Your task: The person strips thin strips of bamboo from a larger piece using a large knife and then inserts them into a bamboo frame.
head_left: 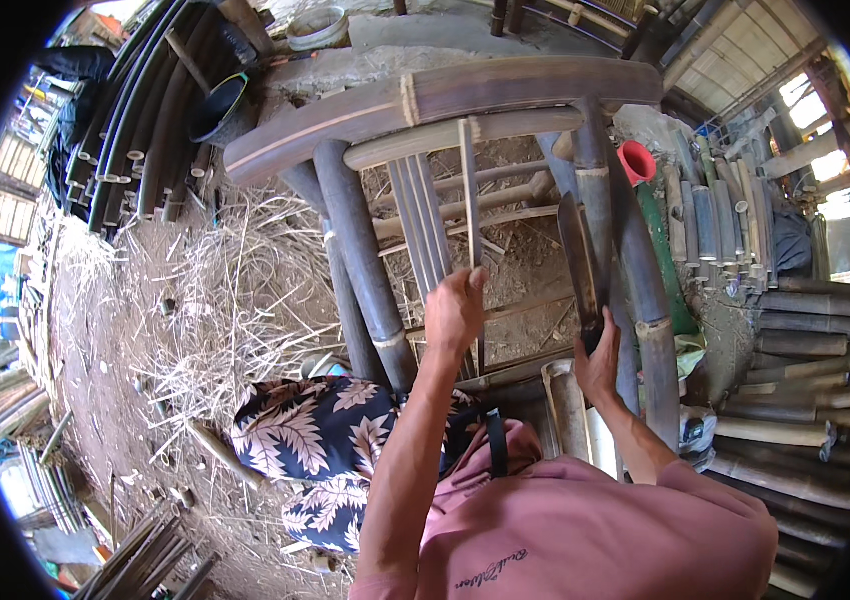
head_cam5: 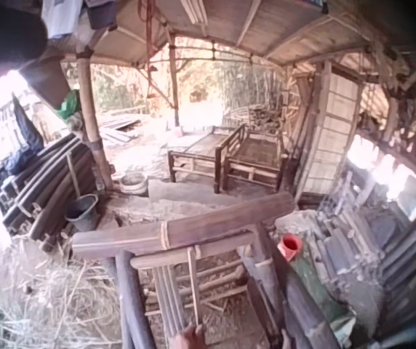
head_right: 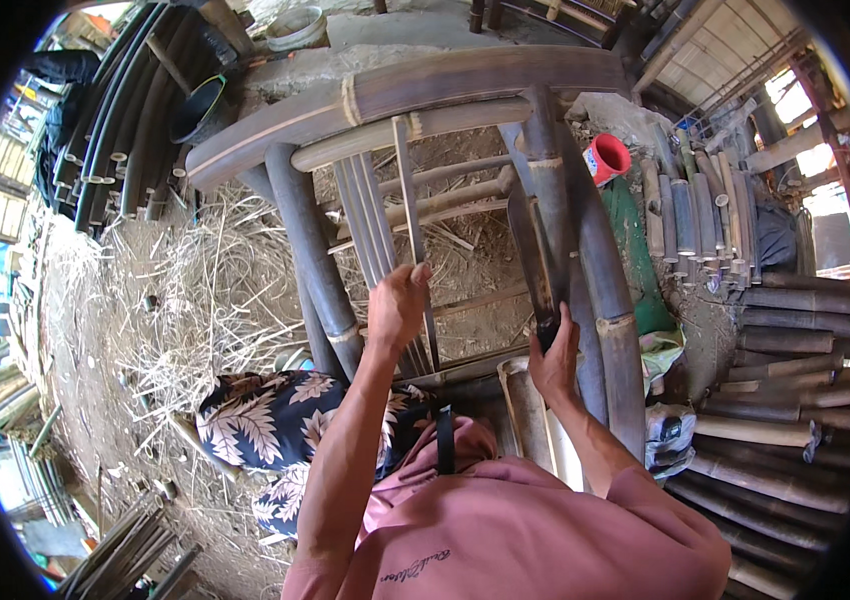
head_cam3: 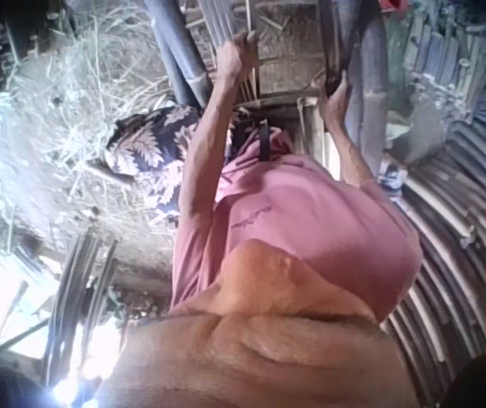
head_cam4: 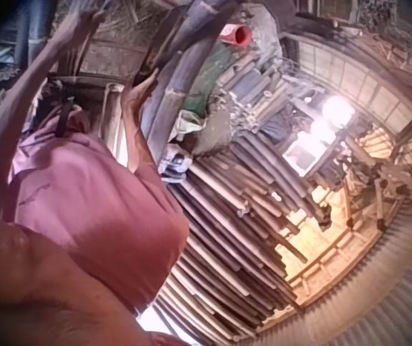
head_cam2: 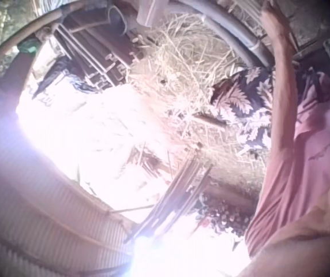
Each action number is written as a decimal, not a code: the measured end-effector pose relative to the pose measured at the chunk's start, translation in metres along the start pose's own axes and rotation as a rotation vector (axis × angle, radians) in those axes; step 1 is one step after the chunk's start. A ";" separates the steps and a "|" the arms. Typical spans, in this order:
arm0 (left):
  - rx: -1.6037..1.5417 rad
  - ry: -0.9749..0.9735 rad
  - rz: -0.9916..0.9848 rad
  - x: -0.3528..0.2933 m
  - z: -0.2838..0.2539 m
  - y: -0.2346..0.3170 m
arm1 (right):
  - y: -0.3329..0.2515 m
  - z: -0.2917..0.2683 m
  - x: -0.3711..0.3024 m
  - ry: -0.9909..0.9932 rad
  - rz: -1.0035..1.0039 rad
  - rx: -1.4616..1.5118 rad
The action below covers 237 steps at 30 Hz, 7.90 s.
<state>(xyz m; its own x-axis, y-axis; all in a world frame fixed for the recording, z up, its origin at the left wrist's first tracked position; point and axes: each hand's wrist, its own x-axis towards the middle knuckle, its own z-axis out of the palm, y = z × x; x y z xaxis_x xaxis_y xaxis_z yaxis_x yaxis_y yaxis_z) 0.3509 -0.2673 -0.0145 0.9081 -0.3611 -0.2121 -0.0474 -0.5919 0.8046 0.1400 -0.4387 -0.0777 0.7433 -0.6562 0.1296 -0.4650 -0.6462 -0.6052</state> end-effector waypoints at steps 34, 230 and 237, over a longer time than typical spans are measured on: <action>-0.843 0.078 0.134 0.087 -0.040 0.033 | -0.097 -0.098 -0.043 -0.992 0.595 0.543; -0.519 1.882 -0.408 -0.437 -0.121 -0.334 | -0.399 0.220 -0.332 -1.846 -1.569 0.097; -0.507 1.890 -0.430 -0.435 -0.121 -0.335 | -0.400 0.221 -0.333 -1.861 -1.554 0.103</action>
<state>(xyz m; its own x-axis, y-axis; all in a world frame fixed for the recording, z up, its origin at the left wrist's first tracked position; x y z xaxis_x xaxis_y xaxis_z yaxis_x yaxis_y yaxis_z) 0.0216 0.1752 -0.1247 0.0517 0.9960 0.0724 0.0447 -0.0747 0.9962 0.1849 0.1239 -0.0522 -0.1182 0.9790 -0.1660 0.5685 -0.0704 -0.8196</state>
